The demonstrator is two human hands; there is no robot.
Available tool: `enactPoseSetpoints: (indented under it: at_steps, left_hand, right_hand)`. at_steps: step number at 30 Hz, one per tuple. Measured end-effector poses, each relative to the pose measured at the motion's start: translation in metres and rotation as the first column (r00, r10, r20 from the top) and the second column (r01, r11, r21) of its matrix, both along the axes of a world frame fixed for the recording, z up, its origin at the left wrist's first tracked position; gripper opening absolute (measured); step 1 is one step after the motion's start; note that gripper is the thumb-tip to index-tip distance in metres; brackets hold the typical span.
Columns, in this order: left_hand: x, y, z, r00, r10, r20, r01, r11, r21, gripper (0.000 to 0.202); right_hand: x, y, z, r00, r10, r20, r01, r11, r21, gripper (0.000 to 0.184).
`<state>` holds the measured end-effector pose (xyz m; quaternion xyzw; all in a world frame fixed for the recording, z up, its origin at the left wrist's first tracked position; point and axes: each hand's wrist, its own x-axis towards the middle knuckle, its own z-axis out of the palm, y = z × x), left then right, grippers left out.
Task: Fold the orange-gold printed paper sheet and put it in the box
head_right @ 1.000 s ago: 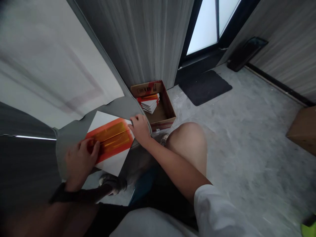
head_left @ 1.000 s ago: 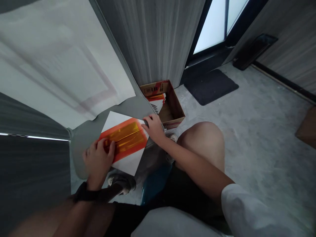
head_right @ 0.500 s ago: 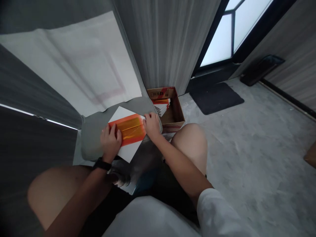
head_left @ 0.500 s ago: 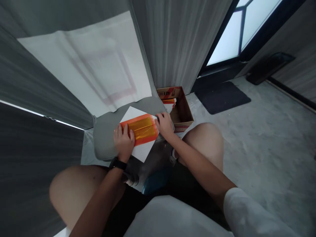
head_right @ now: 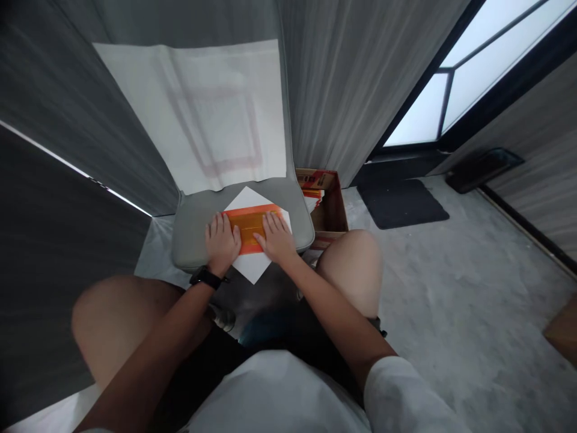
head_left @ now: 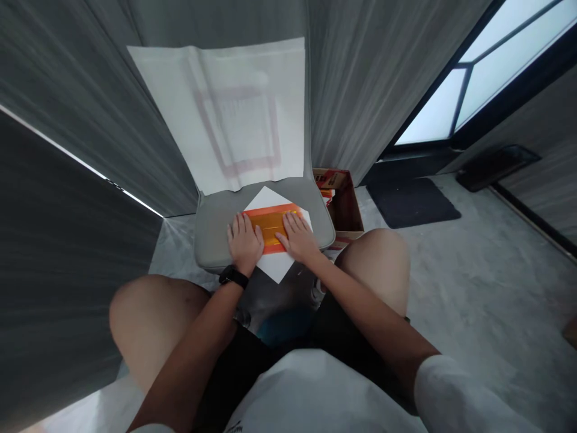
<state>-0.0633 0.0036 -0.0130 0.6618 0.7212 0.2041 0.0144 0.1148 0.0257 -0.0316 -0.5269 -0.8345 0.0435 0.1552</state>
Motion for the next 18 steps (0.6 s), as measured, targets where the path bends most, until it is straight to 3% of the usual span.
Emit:
enactPoseSetpoints:
  at_steps: [7, 18]
  left_hand:
    - [-0.012, -0.005, 0.003, 0.999, 0.042, 0.011, -0.042, 0.999, -0.013, 0.062]
    - [-0.039, -0.01, 0.0, 0.996, 0.052, -0.074, -0.055, 0.998, -0.04, 0.067]
  right_hand:
    - [0.048, 0.006, -0.002, 0.988, -0.144, 0.058, 0.142, 0.989, 0.04, 0.075]
    - [0.05, 0.009, -0.009, 0.99, -0.138, 0.015, 0.138, 0.99, 0.044, 0.077]
